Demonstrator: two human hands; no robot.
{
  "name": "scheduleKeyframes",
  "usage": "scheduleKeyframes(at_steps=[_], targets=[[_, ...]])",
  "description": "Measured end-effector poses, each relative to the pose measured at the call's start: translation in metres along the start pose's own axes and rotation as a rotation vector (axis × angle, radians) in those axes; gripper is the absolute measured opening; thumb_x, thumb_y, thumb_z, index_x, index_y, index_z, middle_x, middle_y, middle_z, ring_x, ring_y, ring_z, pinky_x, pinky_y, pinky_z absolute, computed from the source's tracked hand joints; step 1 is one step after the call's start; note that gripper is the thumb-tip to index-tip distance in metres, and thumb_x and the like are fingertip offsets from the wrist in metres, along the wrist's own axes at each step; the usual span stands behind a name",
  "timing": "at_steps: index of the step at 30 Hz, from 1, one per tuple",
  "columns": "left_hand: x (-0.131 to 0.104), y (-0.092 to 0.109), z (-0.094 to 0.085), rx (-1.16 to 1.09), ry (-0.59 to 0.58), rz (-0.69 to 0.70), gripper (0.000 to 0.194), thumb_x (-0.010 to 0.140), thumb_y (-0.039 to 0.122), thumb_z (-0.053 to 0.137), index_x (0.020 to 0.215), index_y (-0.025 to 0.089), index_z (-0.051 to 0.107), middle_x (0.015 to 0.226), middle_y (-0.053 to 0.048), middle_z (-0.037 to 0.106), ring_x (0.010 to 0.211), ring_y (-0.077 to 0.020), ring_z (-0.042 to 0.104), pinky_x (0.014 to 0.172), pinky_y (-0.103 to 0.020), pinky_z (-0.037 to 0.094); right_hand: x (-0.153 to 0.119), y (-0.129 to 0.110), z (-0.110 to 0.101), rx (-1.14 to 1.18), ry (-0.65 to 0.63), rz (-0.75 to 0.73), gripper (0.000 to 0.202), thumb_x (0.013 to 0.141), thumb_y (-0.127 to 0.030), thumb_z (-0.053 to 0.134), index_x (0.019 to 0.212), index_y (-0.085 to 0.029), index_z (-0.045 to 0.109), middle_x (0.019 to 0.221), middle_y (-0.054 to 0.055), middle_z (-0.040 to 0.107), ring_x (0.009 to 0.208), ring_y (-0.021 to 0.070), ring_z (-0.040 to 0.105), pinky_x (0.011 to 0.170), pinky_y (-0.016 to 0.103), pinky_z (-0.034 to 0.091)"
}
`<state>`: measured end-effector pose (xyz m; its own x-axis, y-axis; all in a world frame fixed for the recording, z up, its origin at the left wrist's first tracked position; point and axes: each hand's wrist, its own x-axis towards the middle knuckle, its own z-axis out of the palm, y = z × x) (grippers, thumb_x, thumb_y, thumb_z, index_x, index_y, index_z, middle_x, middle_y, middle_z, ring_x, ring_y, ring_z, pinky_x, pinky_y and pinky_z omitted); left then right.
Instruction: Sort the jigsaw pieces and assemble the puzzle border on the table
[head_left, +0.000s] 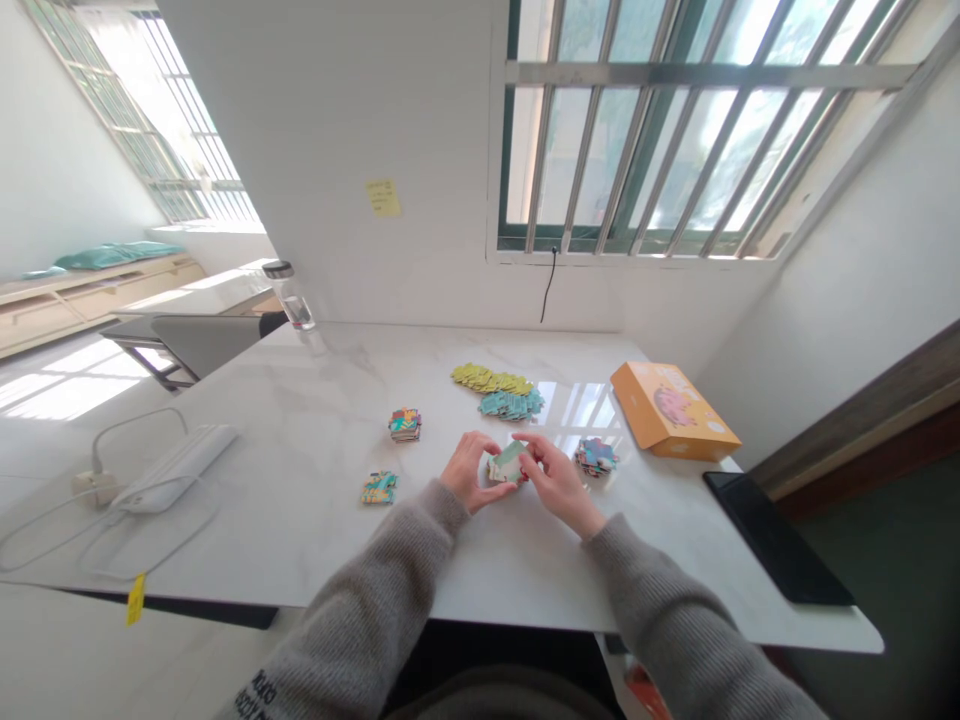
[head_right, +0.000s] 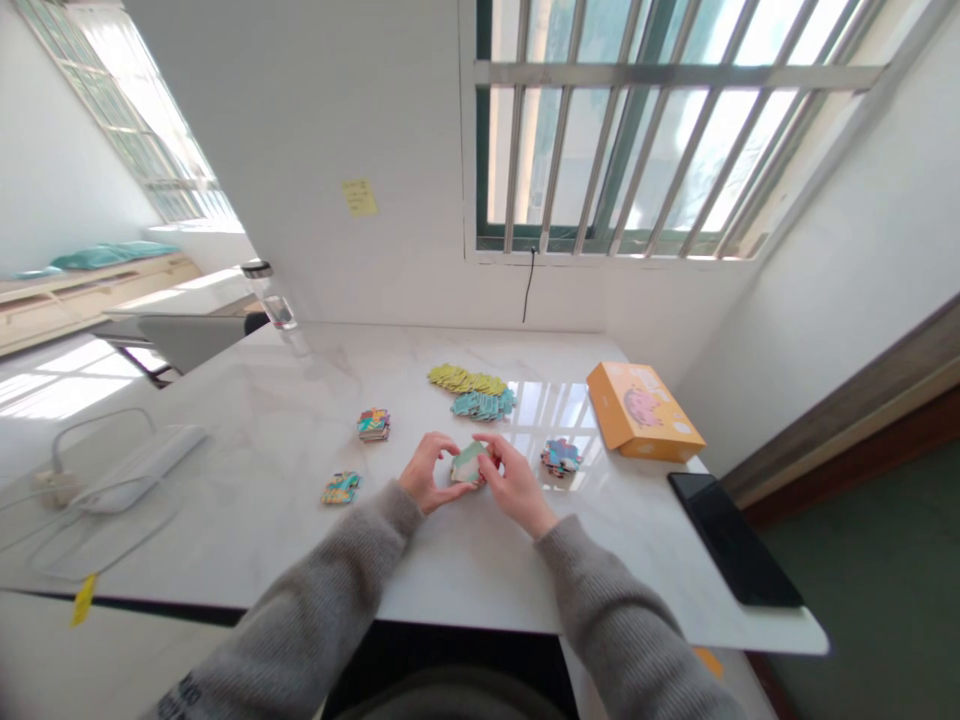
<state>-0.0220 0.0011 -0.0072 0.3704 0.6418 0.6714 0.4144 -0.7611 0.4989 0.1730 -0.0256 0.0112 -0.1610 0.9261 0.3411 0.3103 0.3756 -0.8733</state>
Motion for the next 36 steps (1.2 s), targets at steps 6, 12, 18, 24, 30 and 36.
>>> scheduleKeyframes(at_steps=[6, 12, 18, 24, 30, 36], targets=[[-0.001, 0.014, -0.001, -0.052, -0.084, 0.081, 0.038, 0.081, 0.023, 0.068, 0.118, 0.023, 0.056, 0.125, -0.012, 0.059, 0.117, -0.0263, 0.055, 0.099, -0.046, 0.051, 0.003, 0.001, -0.009, 0.023, -0.005, -0.044, 0.029, 0.096, -0.036, 0.050, 0.119, -0.019, 0.051, 0.071, -0.004, 0.049, 0.067, 0.0150, 0.049, 0.065, 0.028, 0.042], [-0.004, 0.004, 0.001, -0.029, -0.126, 0.127, 0.026, 0.083, 0.028, 0.070, 0.108, 0.023, 0.064, 0.123, -0.011, 0.060, 0.104, -0.0232, 0.060, 0.095, -0.044, 0.054, 0.002, -0.002, -0.009, 0.076, -0.076, -0.055, 0.040, 0.097, -0.034, 0.048, 0.135, -0.022, 0.041, 0.072, -0.005, 0.046, 0.065, 0.0141, 0.047, 0.063, 0.027, 0.041], [-0.007, 0.002, 0.007, 0.081, -0.126, 0.061, 0.024, 0.083, 0.030, 0.070, 0.105, 0.022, 0.065, 0.109, -0.009, 0.056, 0.097, -0.0220, 0.059, 0.087, -0.039, 0.055, 0.000, 0.000, -0.005, 0.006, -0.050, -0.114, 0.043, 0.096, -0.030, 0.049, 0.138, -0.022, 0.042, 0.077, -0.003, 0.051, 0.071, 0.0146, 0.052, 0.072, 0.030, 0.045], [-0.006, 0.009, 0.004, 0.197, -0.104, 0.034, 0.010, 0.082, 0.025, 0.066, 0.092, 0.023, 0.065, 0.103, -0.008, 0.061, 0.096, -0.0229, 0.060, 0.088, -0.040, 0.052, 0.000, 0.002, -0.006, -0.045, -0.013, -0.131, 0.039, 0.096, -0.032, 0.049, 0.134, -0.021, 0.046, 0.077, -0.002, 0.053, 0.072, 0.0153, 0.053, 0.074, 0.031, 0.046], [-0.003, 0.017, 0.000, 0.156, -0.154, 0.147, 0.019, 0.078, 0.015, 0.063, 0.094, 0.025, 0.064, 0.126, -0.006, 0.065, 0.113, -0.0259, 0.055, 0.098, -0.045, 0.047, 0.001, 0.003, -0.009, 0.011, -0.072, -0.105, 0.043, 0.098, -0.035, 0.047, 0.138, -0.021, 0.044, 0.076, -0.004, 0.047, 0.068, 0.0146, 0.049, 0.068, 0.029, 0.044], [-0.002, 0.025, -0.004, 0.118, -0.184, 0.062, 0.022, 0.071, 0.013, 0.065, 0.090, 0.025, 0.063, 0.118, -0.005, 0.068, 0.109, -0.0259, 0.055, 0.098, -0.044, 0.046, 0.000, 0.000, -0.008, 0.018, -0.041, -0.109, 0.046, 0.097, -0.038, 0.050, 0.139, -0.020, 0.042, 0.079, -0.002, 0.053, 0.073, 0.0160, 0.054, 0.072, 0.031, 0.048]])
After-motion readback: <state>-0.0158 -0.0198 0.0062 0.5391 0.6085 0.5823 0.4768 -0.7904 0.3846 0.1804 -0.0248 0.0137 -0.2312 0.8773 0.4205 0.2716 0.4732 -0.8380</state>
